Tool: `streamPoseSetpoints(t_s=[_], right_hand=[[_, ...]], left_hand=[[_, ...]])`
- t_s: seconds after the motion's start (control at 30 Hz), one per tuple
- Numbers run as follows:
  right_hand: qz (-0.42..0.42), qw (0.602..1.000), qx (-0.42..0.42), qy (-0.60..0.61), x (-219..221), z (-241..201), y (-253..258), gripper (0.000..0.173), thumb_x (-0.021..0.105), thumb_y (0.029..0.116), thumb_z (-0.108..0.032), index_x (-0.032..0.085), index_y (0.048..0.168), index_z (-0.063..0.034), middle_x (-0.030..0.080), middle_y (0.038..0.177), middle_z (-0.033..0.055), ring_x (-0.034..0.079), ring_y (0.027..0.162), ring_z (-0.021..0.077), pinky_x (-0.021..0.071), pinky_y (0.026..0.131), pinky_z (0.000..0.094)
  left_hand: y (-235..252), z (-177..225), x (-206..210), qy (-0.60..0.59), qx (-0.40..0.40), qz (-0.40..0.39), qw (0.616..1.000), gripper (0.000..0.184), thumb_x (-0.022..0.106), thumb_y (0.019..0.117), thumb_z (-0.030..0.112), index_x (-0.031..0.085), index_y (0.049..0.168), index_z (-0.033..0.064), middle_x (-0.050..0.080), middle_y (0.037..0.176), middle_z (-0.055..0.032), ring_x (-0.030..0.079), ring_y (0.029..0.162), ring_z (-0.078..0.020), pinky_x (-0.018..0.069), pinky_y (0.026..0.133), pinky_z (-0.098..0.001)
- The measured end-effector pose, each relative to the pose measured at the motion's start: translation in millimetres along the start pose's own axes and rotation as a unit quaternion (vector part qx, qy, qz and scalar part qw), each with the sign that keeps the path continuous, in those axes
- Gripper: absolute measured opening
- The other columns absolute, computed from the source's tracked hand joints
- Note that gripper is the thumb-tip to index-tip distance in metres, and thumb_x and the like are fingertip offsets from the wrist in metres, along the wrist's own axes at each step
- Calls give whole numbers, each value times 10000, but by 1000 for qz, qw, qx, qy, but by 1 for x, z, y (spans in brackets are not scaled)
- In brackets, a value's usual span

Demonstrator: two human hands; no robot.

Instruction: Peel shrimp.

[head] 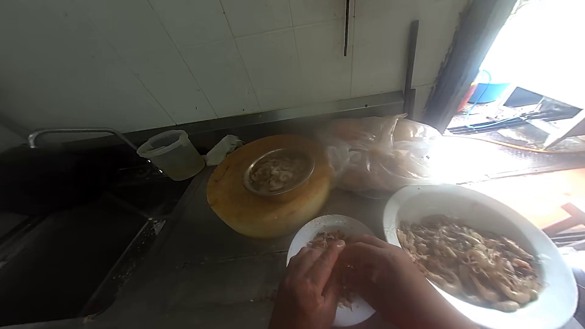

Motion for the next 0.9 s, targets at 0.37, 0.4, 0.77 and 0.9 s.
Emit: streamPoseSetpoints(t_s=[0.37, 0.4, 0.77, 0.9], right_hand=[[68, 984, -22, 165, -16, 10, -4, 136, 659, 1011, -206, 731, 1032, -92, 692, 1004, 27, 705, 875, 152, 647, 716, 303], [78, 987, -6, 138, -19, 13, -4, 123, 681, 999, -233, 742, 1016, -128, 702, 990, -3, 708, 868, 134, 645, 709, 288], [-8, 992, -43, -122, 4, -10, 5, 194, 590, 1017, -344, 728, 1003, -207, 690, 1004, -43, 658, 942, 53, 579, 797, 249], [-18, 999, -23, 17, -6, -2, 2, 166, 601, 1036, -286, 719, 1036, -170, 670, 989, -29, 663, 874, 45, 601, 733, 223]], left_hand=[[-3, -27, 3, -124, -99, -27, 987, 392, 723, 901, 146, 710, 1292, 138, 728, 1010, 78, 689, 955, -66, 612, 853, -257], [-4, -29, 2, -125, -106, -28, 986, 397, 711, 905, 145, 702, 1302, 130, 727, 1001, 79, 696, 948, -68, 620, 851, -261], [-1, -15, 4, -48, -59, -53, 996, 401, 699, 950, 236, 681, 1337, 130, 731, 1051, 56, 670, 992, -54, 576, 901, -255], [-3, -24, 2, -68, -82, -54, 993, 428, 715, 937, 240, 669, 1350, 138, 719, 1011, 83, 670, 958, -46, 590, 868, -247]])
Point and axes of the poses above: each hand's wrist, its own y-axis towards the middle knuckle, its own x-axis out of the palm, z = x × y, the point moved 7 cm from there along y, towards the middle knuckle
